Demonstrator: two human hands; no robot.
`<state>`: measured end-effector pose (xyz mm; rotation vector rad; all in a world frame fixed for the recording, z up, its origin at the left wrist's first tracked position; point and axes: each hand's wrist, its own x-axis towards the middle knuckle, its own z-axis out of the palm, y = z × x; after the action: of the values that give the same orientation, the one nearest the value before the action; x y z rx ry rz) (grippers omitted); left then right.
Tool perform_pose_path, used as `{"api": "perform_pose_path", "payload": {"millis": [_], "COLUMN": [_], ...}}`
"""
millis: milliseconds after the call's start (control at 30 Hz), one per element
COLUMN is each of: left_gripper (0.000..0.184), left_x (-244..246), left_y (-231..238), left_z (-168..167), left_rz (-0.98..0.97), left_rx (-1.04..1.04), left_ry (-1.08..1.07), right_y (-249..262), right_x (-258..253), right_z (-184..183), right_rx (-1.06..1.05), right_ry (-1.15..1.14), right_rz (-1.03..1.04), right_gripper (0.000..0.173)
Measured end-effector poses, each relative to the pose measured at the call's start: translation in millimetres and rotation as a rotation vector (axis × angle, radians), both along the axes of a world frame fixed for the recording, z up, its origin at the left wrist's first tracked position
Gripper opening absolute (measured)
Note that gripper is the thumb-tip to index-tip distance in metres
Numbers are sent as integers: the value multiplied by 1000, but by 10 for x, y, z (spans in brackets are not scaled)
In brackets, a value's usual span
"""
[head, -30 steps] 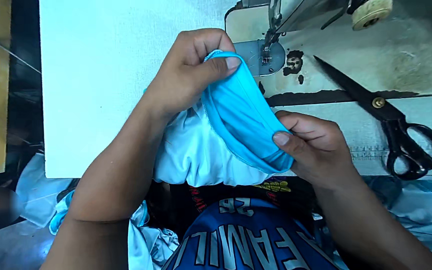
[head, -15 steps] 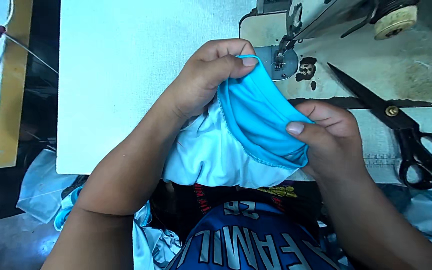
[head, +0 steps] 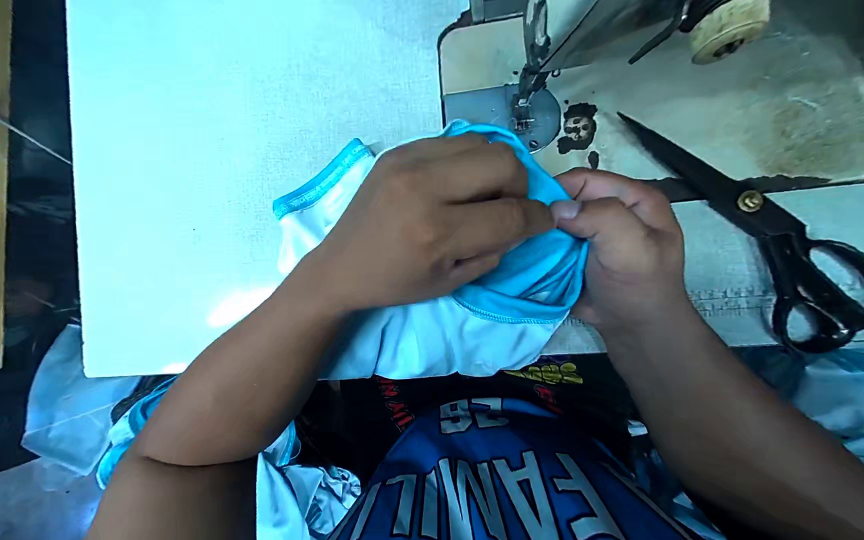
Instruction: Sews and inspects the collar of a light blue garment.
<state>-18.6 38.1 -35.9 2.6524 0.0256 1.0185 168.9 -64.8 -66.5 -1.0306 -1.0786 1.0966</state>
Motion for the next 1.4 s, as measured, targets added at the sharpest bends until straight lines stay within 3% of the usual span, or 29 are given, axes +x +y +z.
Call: {"api": "perform_pose_path", "payload": {"millis": [500, 600, 800, 867, 1033, 1200, 1300, 1400], "left_gripper": [10, 19, 14, 16, 15, 16, 15, 27], "left_x": [29, 23, 69, 79, 44, 19, 48, 40], "left_y": [58, 64, 26, 31, 145, 199, 154, 141], "left_z": [-138, -121, -85, -69, -97, -87, -57, -62], "left_rz": [-42, -8, 117, 96, -19, -126, -141, -31], "left_rx": [-33, -26, 29, -108, -710, -988, -929, -595], "left_ry": [-59, -31, -3, 17, -5, -113, -113, -11], "right_y": [11, 11, 15, 21, 18, 8, 3, -3], "right_x": [6, 3, -6, -10, -9, -10, -15, -15], "right_z": [16, 15, -3, -26, -33, -21, -13, -7], "right_rx": [-53, -55, -16, 44, 88, 65, 60, 59], "right_ry": [81, 69, -8, -51, -117, -114, -122, -122], "right_rz": [24, 30, 45, 58, 40, 34, 36, 37], "right_gripper": [26, 25, 22, 19, 16, 16, 16, 16]}}
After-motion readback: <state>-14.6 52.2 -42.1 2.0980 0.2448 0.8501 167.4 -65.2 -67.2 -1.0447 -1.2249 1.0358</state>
